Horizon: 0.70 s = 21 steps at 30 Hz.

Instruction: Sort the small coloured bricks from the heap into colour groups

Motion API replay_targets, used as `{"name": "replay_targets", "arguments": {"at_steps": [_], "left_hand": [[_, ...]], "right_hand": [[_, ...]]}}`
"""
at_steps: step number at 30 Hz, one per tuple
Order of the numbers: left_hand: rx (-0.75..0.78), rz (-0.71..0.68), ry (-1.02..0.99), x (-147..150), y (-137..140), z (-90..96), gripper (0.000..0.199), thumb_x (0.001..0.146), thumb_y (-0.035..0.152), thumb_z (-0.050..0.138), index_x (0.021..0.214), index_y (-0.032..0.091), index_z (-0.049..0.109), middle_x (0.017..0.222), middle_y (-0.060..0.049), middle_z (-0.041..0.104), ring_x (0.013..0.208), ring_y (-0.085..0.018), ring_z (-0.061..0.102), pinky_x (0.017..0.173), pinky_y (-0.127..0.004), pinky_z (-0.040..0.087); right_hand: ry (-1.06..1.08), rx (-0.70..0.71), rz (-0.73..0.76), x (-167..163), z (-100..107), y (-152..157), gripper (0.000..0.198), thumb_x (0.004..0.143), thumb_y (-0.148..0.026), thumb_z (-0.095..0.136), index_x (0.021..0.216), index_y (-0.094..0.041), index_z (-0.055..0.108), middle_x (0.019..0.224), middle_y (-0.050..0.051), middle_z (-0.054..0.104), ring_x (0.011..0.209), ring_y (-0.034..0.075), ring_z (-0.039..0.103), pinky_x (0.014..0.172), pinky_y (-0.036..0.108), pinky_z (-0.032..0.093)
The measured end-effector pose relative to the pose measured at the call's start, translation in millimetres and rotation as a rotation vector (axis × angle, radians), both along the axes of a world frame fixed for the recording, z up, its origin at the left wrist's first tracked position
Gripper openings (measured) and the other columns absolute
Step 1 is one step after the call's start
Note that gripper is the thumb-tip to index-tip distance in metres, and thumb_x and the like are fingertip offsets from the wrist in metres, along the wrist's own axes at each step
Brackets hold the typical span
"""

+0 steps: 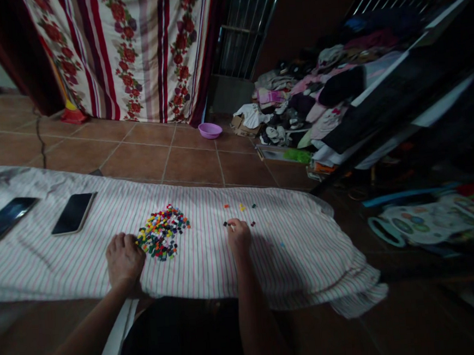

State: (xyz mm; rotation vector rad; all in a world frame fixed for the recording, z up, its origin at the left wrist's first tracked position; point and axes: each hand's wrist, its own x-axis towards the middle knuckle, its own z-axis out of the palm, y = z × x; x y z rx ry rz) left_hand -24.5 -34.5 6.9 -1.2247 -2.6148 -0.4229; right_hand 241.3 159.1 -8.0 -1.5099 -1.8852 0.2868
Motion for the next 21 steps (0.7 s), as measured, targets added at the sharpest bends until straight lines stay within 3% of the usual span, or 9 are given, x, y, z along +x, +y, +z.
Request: {"name": "replay_targets", "arguments": {"at_steps": [8, 15, 21], "left_hand": [[-0.015, 0.003, -0.018, -0.6, 0.4, -1.0, 0.023, 0.087, 0.022, 0.040, 0.098, 0.015, 0.059, 0.107, -0.015, 0.058, 0.111, -0.030, 0.050, 0.095, -0.043, 0.039], [-0.027, 0.002, -0.006, -1.3, 0.0, -3.0, 0.023, 0.087, 0.022, 0.040, 0.099, 0.015, 0.058, 0.110, -0.015, 0.058, 0.112, -0.030, 0.050, 0.096, -0.042, 0.039], [-0.007, 0.007, 0.015, -1.6, -0.1, -4.7, 0.022, 0.087, 0.022, 0.041, 0.100, 0.015, 0.058, 0.110, -0.014, 0.058, 0.111, -0.030, 0.051, 0.096, -0.042, 0.039]], "right_hand": [[-0.084, -0.008, -0.002, -1.2, -2.5, 1.7, 0.028, 0.076, -0.005, 0.049, 0.084, -0.021, 0.070, 0.080, 0.005, 0.065, 0.077, 0.018, 0.058, 0.069, 0.026, 0.039], [-0.018, -0.086, 0.010, -1.8, -3.6, 1.0, 0.031, 0.078, -0.008, 0.044, 0.091, -0.020, 0.070, 0.086, 0.005, 0.069, 0.078, 0.017, 0.062, 0.071, 0.026, 0.043], [-0.006, -0.064, -0.006, -2.4, -8.6, 1.3, 0.036, 0.078, -0.009, 0.043, 0.101, -0.018, 0.070, 0.093, 0.008, 0.070, 0.082, 0.019, 0.064, 0.076, 0.028, 0.046]]}}
